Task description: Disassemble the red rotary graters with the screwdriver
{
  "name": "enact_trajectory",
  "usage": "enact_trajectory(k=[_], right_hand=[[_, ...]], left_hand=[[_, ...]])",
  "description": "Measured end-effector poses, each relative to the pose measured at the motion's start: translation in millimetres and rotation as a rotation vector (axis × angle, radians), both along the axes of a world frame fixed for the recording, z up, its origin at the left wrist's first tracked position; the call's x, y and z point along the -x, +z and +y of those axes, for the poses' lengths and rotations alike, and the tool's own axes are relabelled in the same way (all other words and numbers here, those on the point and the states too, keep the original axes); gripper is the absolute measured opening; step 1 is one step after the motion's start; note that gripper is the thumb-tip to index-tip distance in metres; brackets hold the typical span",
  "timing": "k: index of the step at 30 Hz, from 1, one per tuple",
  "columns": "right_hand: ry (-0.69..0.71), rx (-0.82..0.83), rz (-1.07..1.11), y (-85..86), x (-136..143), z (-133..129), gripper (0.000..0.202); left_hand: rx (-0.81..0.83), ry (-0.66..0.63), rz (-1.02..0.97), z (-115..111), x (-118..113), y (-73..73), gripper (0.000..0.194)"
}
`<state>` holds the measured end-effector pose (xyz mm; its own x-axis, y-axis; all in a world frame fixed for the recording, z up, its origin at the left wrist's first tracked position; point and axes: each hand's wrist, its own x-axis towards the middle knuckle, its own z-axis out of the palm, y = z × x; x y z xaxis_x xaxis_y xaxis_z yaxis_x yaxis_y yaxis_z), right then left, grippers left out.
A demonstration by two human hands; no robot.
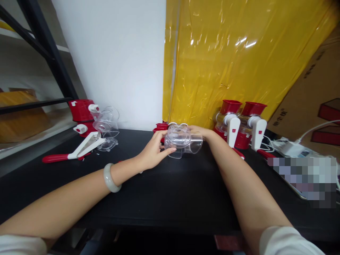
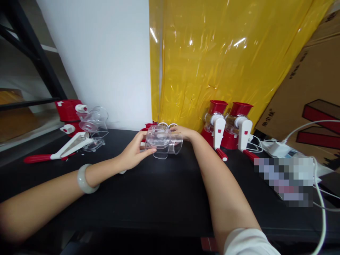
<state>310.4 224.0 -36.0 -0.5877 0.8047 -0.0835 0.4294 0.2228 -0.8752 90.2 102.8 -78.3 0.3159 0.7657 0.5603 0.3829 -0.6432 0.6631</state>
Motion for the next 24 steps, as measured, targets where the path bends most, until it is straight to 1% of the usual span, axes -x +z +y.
enact_trajectory(k=[3,5,6,9,12,17,21,24], right_hand=[[-0.121,0.018,0.143,-2.1,-2,6,0.015],[-0.194,0.023,0.177,-3.1,-2,9,0.013],[-0.209,0.036,0.181,-3.5,-2,10,0.012],[-0.209,0.075,0.188,-3.6,0,9,0.012],[-0.228,0.081,0.208,-1.4,2,6,0.016],[-0.257,0.076,0.229,-0.1,1,8,0.021],[-0.266,0.080,0.221,-4.5,1,12,0.019],[-0.266,0.080,0.215,-6.4,0,12,0.017]], left_hand=[[0.065,0.030,-0.040,6,2,-2.9,0.056],[0.072,0.072,-0.028,10,4,-3.8,0.057],[0.073,0.098,-0.016,12,6,-3.8,0.058],[0.094,0.159,0.021,17,8,-2.0,0.056],[0.133,0.173,0.032,19,10,1.2,0.055],[0.149,0.145,0.063,21,11,2.7,0.055],[0.137,0.107,0.057,22,12,0.8,0.056],[0.110,0.110,0.079,22,13,0.4,0.058]])
